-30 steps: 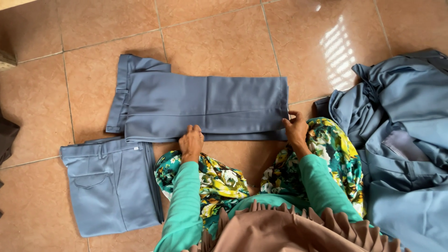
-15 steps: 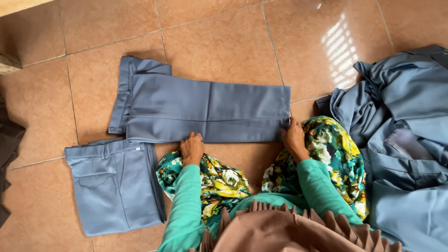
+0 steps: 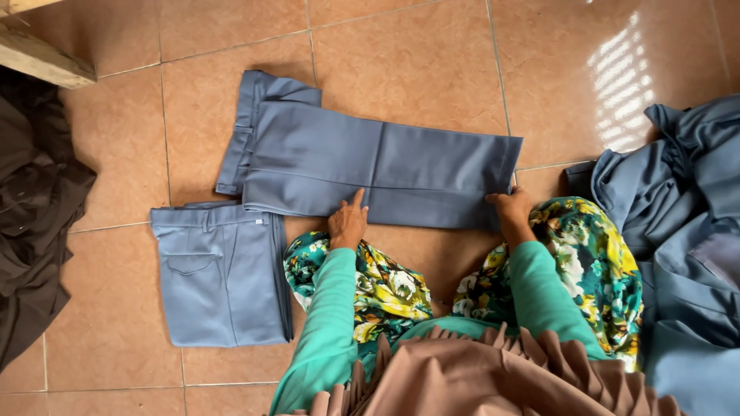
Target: The person is folding blue trousers on a tiled floor, creating a neat stack.
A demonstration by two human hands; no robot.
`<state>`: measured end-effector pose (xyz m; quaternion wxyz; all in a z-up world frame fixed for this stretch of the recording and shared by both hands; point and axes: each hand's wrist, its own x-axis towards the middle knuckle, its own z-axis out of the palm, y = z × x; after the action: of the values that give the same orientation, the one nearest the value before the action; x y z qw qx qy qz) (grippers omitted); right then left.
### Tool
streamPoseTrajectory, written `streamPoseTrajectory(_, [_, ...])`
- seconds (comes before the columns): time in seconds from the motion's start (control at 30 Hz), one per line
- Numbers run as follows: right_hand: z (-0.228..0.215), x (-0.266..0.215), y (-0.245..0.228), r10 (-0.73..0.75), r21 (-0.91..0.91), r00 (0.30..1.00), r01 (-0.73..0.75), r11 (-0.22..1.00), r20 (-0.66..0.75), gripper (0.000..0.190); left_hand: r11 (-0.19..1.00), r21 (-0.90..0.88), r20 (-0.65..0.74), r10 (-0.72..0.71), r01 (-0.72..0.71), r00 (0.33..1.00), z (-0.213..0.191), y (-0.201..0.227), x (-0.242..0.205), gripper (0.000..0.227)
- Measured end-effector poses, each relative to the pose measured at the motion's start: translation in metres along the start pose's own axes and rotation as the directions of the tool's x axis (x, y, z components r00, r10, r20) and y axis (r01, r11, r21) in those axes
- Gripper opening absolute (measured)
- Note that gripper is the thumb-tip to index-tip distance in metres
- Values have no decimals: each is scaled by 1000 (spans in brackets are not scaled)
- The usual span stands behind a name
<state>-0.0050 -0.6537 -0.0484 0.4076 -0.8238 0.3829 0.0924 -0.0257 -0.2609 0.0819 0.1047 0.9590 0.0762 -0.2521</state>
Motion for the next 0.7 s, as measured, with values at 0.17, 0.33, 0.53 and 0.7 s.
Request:
streamPoseTrajectory(0.17, [-87, -56, -103, -21, 631, 959, -169, 757, 283, 65, 999, 22, 52, 30, -31, 998, 11, 40, 17, 55])
streamPoseTrajectory(0.33, [-196, -62, -145, -130, 778, 939, -179, 602, 317, 56, 980, -118, 79, 168, -159, 983, 17, 137, 18, 59])
streamPoseTrajectory(0.53, [-287, -80, -185, -289, 916, 945, -30, 399, 157, 47, 843, -417, 125, 423, -340, 897, 55, 267, 23, 66])
streamPoseTrajectory(0.7, [-289, -94, -222, -344, 911, 924, -11, 412, 167, 48, 705, -598, 185, 583, -380, 791, 40, 313, 11, 64])
